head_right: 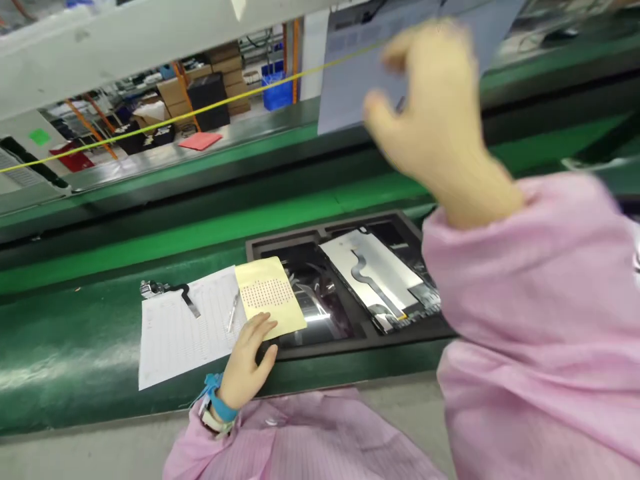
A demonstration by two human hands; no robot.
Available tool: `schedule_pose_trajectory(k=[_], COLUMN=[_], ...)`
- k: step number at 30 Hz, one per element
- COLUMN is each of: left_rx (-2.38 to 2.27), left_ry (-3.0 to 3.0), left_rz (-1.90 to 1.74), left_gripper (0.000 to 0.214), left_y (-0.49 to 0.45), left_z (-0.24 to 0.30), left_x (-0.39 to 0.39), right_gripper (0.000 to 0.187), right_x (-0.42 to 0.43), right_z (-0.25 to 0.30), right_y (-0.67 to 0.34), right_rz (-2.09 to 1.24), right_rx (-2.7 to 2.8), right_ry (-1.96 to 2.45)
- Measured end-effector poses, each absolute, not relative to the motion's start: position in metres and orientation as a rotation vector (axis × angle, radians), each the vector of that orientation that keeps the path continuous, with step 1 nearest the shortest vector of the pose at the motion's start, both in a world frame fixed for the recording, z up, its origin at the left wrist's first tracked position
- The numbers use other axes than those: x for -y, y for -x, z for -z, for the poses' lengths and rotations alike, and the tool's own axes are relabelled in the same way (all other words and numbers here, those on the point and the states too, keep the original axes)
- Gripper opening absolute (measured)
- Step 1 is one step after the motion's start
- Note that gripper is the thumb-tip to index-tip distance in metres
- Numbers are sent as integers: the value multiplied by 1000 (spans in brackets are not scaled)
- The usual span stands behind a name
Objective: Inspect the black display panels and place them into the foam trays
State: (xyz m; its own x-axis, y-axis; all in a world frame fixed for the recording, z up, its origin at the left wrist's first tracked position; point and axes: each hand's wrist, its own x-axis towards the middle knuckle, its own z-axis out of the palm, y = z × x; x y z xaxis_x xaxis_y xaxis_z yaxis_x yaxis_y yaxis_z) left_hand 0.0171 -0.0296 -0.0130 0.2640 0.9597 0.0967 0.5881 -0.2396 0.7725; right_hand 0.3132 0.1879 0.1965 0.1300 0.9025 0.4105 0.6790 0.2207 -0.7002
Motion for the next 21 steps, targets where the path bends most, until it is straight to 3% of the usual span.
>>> schedule_pose_trajectory(k=[5,8,14,21], left_rx=[-1386,-1356,-1358,-1357], left_ry=[-2374,-2466,-2532,-2555], left_rz=[-448,-362,-294,-309], left_gripper=[41,41,42,42], left_y=[-36,-45,-57,-59], left_z=[26,24,20,22], left_x=[23,16,6,2], right_gripper=[58,60,56,73], right_x=[-124,-94,-92,-92], right_z=[-45,11,20,21], right_y=[-313,-314,-316,-294], right_rz=[-388,-310,-156,-33], right_rx=[2024,2161,2345,2275], right_ry=[1967,2083,2235,2338])
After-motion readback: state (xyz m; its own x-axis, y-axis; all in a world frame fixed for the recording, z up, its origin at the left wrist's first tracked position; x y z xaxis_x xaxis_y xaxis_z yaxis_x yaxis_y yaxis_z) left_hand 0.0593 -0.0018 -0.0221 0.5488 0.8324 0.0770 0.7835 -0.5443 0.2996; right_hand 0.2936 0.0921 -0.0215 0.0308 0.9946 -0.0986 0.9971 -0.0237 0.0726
